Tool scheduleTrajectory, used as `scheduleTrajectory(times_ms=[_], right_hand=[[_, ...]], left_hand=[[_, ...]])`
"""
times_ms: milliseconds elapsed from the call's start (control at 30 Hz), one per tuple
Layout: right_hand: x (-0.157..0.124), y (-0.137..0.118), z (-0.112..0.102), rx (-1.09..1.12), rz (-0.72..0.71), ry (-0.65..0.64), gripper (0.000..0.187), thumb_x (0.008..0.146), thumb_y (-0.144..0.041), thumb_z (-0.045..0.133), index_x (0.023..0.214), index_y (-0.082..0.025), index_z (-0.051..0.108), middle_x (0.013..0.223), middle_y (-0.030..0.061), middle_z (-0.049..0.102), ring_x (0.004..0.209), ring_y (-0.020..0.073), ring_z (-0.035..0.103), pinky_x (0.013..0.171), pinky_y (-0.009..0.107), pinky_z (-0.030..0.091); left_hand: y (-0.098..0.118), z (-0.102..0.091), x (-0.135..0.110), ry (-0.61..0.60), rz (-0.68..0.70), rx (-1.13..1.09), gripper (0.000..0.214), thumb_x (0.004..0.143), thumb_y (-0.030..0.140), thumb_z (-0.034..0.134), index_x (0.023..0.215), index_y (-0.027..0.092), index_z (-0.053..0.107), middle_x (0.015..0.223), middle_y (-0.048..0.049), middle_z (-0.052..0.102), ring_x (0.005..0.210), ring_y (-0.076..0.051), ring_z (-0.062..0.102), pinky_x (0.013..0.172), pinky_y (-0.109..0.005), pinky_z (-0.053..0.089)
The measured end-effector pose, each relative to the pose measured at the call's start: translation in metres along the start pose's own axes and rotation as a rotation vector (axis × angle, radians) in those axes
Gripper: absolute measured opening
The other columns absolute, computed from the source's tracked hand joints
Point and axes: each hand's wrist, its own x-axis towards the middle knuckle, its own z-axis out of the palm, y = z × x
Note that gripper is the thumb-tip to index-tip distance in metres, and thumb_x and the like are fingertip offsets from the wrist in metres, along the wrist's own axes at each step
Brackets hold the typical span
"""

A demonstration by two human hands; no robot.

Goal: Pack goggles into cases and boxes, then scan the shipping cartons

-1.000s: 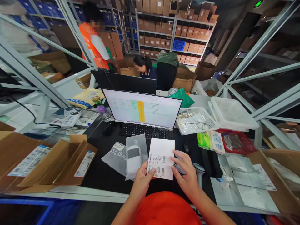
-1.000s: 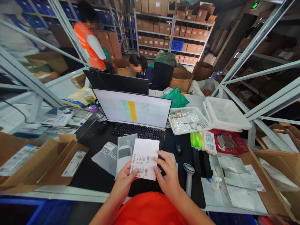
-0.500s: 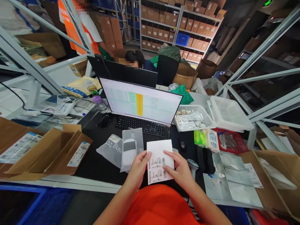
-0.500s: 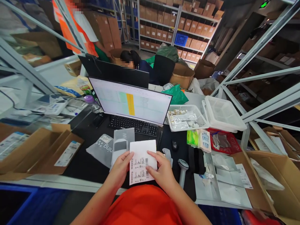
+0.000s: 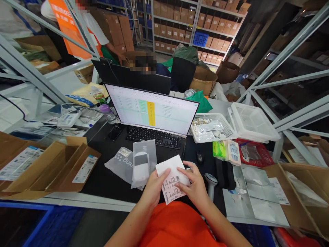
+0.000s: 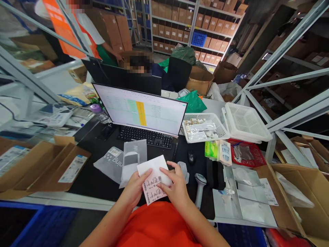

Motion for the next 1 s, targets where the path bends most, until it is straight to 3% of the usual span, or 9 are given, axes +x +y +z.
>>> scheduleTrajectory(times_ms=[67,167,300,433,700,833,933,1000], right_hand=[[0.001,0.001,-0.001,-0.049,-0.058,0.022,0.043,0.074,-0.026,0.086,0.116,-0.033,0.076,0.149,0.0098,0.048,0.110,0.0273,0.063,0.090,0.047,0.061],[0.003,0.002,-0.004,-0.087,-0.119,0.012,0.031,0.077,-0.026,0.084,0.107,-0.032,0.079,0.140,0.0086,0.059,0.120,0.0295,0.060,0.098,0.050,0.057],[0.007,0.001,-0.009,-0.080,-0.126,0.008,0.020,0.079,-0.027,0.083,0.098,-0.030,0.081,0.123,0.0090,0.071,0.112,0.0276,0.065,0.092,0.047,0.059],[0.009,0.004,-0.012,-0.048,-0.153,0.040,0.011,0.078,-0.027,0.084,0.088,-0.028,0.081,0.103,0.0068,0.077,0.100,0.0256,0.069,0.084,0.044,0.060],[0.002,0.007,-0.011,-0.141,-0.325,0.169,0.007,0.081,-0.029,0.082,0.083,-0.026,0.076,0.090,0.0027,0.079,0.092,0.0246,0.071,0.083,0.043,0.054],[0.001,0.006,-0.012,-0.141,-0.348,0.139,0.014,0.081,-0.037,0.082,0.087,-0.026,0.076,0.088,0.0016,0.079,0.083,0.0214,0.072,0.082,0.040,0.053],[0.000,0.008,-0.012,-0.088,-0.346,0.160,0.016,0.081,-0.038,0.082,0.077,-0.025,0.073,0.078,-0.0012,0.078,0.077,0.0187,0.072,0.083,0.038,0.052],[-0.002,0.008,-0.011,-0.096,-0.341,0.201,0.017,0.082,-0.036,0.081,0.075,-0.024,0.071,0.077,-0.0017,0.077,0.075,0.0176,0.072,0.086,0.039,0.051]], left_hand=[[-0.003,0.000,0.001,0.007,0.009,0.032,0.060,0.059,0.048,0.092,0.103,0.010,0.074,0.093,-0.0137,0.079,0.088,-0.030,0.074,0.080,-0.037,0.057],[-0.008,-0.001,0.001,-0.006,0.023,0.079,0.056,0.062,0.046,0.090,0.103,0.010,0.074,0.093,-0.0131,0.079,0.088,-0.030,0.073,0.078,-0.035,0.056],[-0.015,-0.006,0.002,-0.047,0.032,0.102,0.051,0.072,0.047,0.083,0.108,0.011,0.074,0.101,-0.0134,0.079,0.095,-0.030,0.072,0.081,-0.035,0.055],[-0.019,-0.009,0.003,-0.082,0.027,0.115,0.052,0.071,0.044,0.083,0.112,0.013,0.074,0.107,-0.0120,0.078,0.100,-0.030,0.070,0.089,-0.038,0.053],[-0.018,-0.002,0.000,-0.091,0.034,0.241,0.040,0.072,0.045,0.078,0.098,0.015,0.074,0.088,-0.0051,0.076,0.087,-0.025,0.068,0.081,-0.034,0.051],[-0.017,-0.004,0.003,-0.116,0.061,0.361,0.037,0.065,0.043,0.081,0.086,0.014,0.074,0.075,-0.0031,0.071,0.073,-0.021,0.063,0.068,-0.030,0.047],[-0.018,-0.005,0.006,-0.163,0.126,0.460,0.034,0.067,0.044,0.079,0.082,0.014,0.074,0.075,-0.0029,0.070,0.071,-0.018,0.060,0.068,-0.029,0.046],[-0.019,-0.004,0.006,-0.135,0.092,0.435,0.037,0.068,0.046,0.078,0.084,0.014,0.073,0.077,-0.0038,0.072,0.074,-0.020,0.062,0.071,-0.030,0.048]])
